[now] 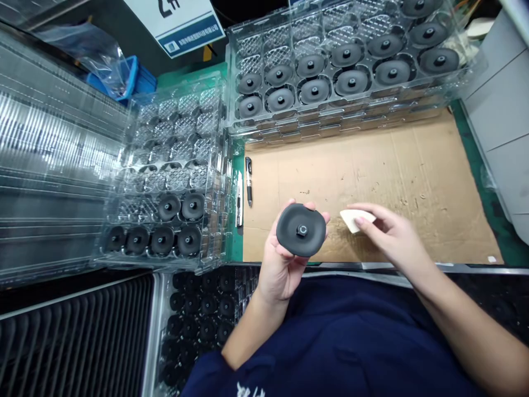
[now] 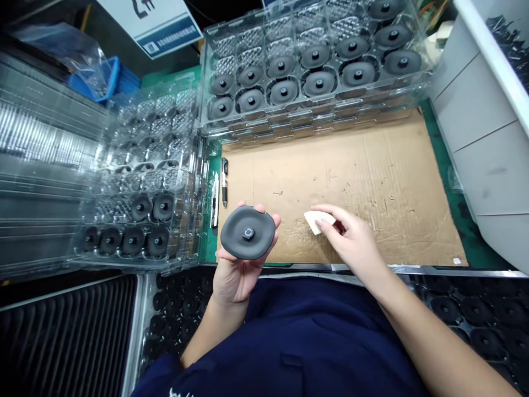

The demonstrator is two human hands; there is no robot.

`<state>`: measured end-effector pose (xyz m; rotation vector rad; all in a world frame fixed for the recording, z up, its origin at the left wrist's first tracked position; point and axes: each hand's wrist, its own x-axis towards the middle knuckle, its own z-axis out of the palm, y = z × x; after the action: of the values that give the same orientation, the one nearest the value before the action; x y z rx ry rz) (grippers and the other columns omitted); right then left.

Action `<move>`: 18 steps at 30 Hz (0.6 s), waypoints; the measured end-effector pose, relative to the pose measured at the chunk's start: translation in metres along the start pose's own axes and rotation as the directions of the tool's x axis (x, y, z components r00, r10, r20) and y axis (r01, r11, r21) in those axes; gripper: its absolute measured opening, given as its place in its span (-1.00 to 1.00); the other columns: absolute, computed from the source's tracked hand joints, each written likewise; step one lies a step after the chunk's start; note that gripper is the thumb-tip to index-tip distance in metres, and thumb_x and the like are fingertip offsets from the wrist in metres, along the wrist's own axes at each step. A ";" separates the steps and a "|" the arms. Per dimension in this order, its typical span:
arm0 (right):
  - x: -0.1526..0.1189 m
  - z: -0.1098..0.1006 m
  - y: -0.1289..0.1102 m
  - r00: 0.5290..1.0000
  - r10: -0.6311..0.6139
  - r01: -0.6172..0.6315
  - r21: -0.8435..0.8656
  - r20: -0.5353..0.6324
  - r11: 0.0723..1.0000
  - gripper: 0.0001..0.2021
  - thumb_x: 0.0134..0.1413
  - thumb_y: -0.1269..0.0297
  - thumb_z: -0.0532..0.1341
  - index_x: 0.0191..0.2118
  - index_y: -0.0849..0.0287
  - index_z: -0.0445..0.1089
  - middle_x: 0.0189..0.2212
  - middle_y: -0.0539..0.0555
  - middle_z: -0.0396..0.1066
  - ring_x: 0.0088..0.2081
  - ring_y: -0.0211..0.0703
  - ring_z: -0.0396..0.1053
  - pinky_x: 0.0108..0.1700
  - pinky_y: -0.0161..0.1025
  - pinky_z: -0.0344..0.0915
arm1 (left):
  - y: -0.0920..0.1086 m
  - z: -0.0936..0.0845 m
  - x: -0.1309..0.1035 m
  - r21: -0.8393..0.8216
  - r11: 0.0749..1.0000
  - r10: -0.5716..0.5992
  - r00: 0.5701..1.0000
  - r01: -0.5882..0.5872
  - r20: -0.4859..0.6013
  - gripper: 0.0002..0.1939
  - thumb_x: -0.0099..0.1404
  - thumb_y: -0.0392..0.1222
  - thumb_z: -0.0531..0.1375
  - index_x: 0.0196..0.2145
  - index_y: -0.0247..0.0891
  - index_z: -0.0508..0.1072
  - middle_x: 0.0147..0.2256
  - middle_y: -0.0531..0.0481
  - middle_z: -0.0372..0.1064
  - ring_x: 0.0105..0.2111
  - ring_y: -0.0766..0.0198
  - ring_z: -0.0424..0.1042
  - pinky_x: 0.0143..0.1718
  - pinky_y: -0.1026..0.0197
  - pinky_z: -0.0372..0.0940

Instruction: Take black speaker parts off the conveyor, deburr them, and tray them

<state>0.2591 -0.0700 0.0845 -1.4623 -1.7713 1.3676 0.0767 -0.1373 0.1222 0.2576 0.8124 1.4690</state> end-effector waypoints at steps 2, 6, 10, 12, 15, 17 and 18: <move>-0.001 -0.003 -0.039 0.981 -0.160 0.162 0.011 -0.111 0.987 -0.72 0.16 0.18 0.14 -0.02 0.03 0.38 -0.13 0.03 0.43 -0.31 -0.20 0.36 -0.31 -0.25 0.28 | -0.001 0.002 -0.001 0.020 1.000 0.003 1.000 -0.003 -0.004 -0.46 0.03 -0.06 0.36 0.00 0.01 0.37 0.01 0.04 0.33 -0.03 0.06 0.39 -0.05 0.16 0.36; -0.006 0.004 -0.098 0.830 -0.550 0.546 -0.062 -0.098 0.835 -0.72 0.20 0.33 0.10 0.02 0.15 0.33 -0.13 0.09 0.41 -0.20 -0.18 0.35 -0.15 -0.20 0.30 | -0.001 0.003 -0.001 0.122 0.993 0.003 0.999 0.003 -0.047 -0.50 0.06 -0.19 0.35 -0.01 -0.11 0.39 -0.10 0.00 0.41 -0.11 0.15 0.43 -0.20 0.30 0.39; -0.003 0.016 -0.107 0.773 -0.596 0.615 -0.028 0.216 0.788 -0.78 0.20 0.43 0.05 -0.10 0.24 0.38 -0.28 0.04 0.43 -0.28 -0.26 0.34 -0.18 -0.27 0.30 | 0.003 0.002 0.001 0.151 0.988 0.021 0.997 -0.008 -0.081 -0.52 0.09 -0.26 0.33 -0.02 -0.05 0.39 -0.08 0.05 0.40 -0.11 0.19 0.43 -0.20 0.31 0.38; 0.000 0.018 -0.106 0.784 -0.567 0.596 -0.053 0.252 0.801 -0.79 0.20 0.44 0.06 -0.13 0.24 0.39 -0.31 0.03 0.42 -0.31 -0.28 0.34 -0.22 -0.30 0.29 | 0.003 0.003 0.001 0.147 0.988 0.057 0.993 -0.041 -0.106 -0.54 0.06 -0.26 0.35 -0.07 -0.05 0.41 -0.10 0.07 0.42 -0.14 0.24 0.44 -0.19 0.33 0.37; -0.001 0.019 -0.100 0.734 -0.676 0.678 -0.145 0.068 0.721 -0.76 0.19 0.43 0.06 -0.07 0.31 0.36 -0.28 0.10 0.41 -0.27 -0.21 0.33 -0.16 -0.22 0.28 | 0.002 0.006 -0.002 0.138 0.990 0.026 0.996 -0.014 -0.088 -0.62 0.05 -0.19 0.36 -0.14 -0.13 0.46 -0.20 0.05 0.45 -0.17 0.28 0.44 -0.14 0.34 0.35; -0.009 0.016 -0.093 0.688 -0.722 0.725 -0.131 0.073 0.677 -0.75 0.18 0.46 0.07 -0.04 0.32 0.34 -0.26 0.11 0.42 -0.26 -0.21 0.32 -0.14 -0.21 0.27 | 0.003 0.006 -0.003 0.110 0.994 -0.012 0.999 0.015 -0.033 -0.53 0.00 -0.15 0.39 -0.10 -0.10 0.44 -0.15 0.04 0.44 -0.13 0.22 0.44 -0.07 0.25 0.35; -0.013 0.014 -0.089 0.693 -0.712 0.721 -0.120 0.116 0.682 -0.76 0.17 0.47 0.08 -0.05 0.30 0.34 -0.28 0.09 0.42 -0.28 -0.23 0.32 -0.17 -0.23 0.27 | 0.003 0.006 -0.004 0.097 0.995 -0.024 1.000 0.025 -0.015 -0.48 -0.04 -0.14 0.41 -0.08 -0.08 0.43 -0.11 0.04 0.43 -0.12 0.20 0.44 -0.06 0.22 0.35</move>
<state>0.2115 -0.0825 0.1608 -0.6201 -2.1912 0.8589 0.0780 -0.1385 0.1294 0.3099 0.8966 1.4114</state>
